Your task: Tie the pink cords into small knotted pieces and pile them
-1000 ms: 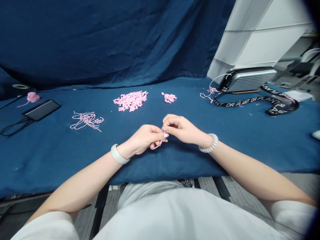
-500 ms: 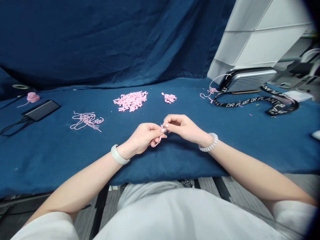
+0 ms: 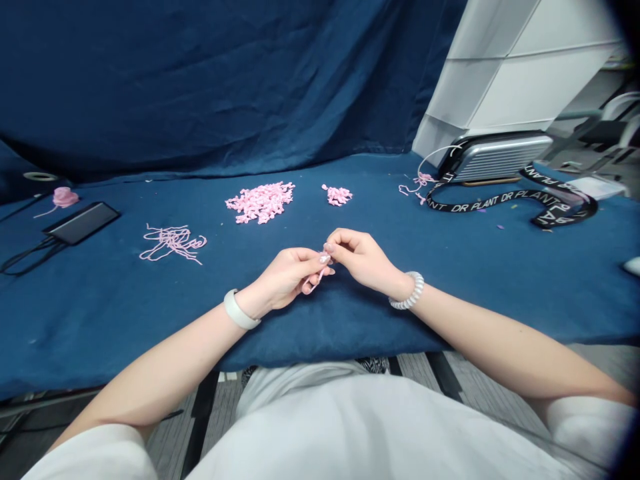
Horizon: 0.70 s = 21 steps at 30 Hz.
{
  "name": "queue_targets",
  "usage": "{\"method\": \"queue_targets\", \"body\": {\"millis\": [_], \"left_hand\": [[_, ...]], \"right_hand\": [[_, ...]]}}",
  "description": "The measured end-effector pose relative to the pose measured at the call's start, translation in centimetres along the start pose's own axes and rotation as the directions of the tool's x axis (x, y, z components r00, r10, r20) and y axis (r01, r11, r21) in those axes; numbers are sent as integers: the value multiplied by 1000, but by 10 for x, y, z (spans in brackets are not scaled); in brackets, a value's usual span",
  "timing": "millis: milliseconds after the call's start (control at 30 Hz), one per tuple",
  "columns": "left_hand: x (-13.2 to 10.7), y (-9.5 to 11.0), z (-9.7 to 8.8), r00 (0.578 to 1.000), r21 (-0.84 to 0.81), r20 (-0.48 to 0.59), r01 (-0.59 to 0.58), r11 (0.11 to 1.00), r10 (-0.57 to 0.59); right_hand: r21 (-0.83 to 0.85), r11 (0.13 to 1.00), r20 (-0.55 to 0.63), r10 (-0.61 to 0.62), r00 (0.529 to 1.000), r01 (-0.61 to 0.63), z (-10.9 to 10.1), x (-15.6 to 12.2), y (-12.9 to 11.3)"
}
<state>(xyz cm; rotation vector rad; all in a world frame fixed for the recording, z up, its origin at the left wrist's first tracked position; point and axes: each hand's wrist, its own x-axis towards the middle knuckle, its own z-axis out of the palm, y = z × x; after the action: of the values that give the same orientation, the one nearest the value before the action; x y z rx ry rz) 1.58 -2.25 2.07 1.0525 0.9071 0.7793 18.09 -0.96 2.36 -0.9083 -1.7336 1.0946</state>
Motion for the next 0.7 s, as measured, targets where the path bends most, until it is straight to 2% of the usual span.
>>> {"method": "queue_targets", "body": {"millis": [333, 533, 700], "left_hand": [[-2, -1, -1, 997, 13, 58, 40, 999, -41], [-4, 3, 2, 999, 11, 49, 23, 1000, -23], [-4, 4, 2, 998, 0, 56, 29, 1000, -29]], "right_hand": [[65, 997, 81, -38, 996, 33, -3, 1, 2], [267, 958, 164, 61, 985, -104, -8, 4, 7], [267, 957, 294, 30, 955, -112, -10, 5, 10]]}}
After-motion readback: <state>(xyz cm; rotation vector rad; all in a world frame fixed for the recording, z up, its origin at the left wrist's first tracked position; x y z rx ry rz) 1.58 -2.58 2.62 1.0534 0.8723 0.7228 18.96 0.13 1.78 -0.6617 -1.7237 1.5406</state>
